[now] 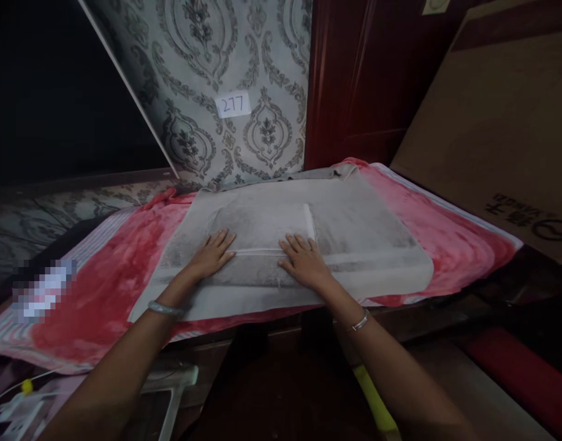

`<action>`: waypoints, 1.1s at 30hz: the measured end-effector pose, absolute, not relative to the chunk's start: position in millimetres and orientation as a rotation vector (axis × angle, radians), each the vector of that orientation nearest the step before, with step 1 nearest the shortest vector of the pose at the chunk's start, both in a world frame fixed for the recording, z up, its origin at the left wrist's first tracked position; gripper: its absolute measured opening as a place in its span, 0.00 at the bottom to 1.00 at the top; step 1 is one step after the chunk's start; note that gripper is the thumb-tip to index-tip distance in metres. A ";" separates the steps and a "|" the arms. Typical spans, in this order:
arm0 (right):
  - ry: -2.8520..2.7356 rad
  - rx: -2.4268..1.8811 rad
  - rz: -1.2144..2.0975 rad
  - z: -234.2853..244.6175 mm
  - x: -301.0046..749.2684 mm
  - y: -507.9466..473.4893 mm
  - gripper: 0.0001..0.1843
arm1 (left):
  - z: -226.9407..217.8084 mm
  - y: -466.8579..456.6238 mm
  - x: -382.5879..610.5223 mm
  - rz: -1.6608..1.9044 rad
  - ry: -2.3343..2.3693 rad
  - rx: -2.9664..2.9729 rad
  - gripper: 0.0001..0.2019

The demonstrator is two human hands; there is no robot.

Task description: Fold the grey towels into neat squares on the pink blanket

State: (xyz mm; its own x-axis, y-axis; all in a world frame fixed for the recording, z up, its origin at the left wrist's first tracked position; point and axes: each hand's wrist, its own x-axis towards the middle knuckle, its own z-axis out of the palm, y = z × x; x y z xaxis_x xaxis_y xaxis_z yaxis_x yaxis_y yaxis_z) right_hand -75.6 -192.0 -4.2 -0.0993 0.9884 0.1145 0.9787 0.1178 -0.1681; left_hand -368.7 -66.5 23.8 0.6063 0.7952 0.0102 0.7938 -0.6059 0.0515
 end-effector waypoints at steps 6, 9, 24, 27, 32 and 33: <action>-2.151 -1.829 0.122 -19.6 -51.2 -218.0 0.36 | 13.2 -84.0 -426.8 0.273 1.252 2.746 0.30; -2.223 -1.725 0.150 -25.0 -34.4 -224.1 0.42 | 14.4 -90.5 -446.0 0.254 1.160 2.758 0.37; -2.311 -1.528 0.402 -5.7 -14.1 -222.5 0.28 | 42.2 -100.8 -457.0 0.087 1.048 2.690 0.43; -2.260 -1.550 0.442 0.2 -16.9 -218.4 0.24 | 42.8 -102.2 -456.3 0.095 1.056 2.684 0.41; -2.042 -1.573 0.664 17.1 -14.0 -203.5 0.27 | 39.9 -100.0 -455.6 0.177 1.061 2.696 0.36; -1.988 -1.557 0.763 23.0 -12.2 -199.8 0.28 | 39.3 -98.9 -455.9 0.194 1.058 2.689 0.35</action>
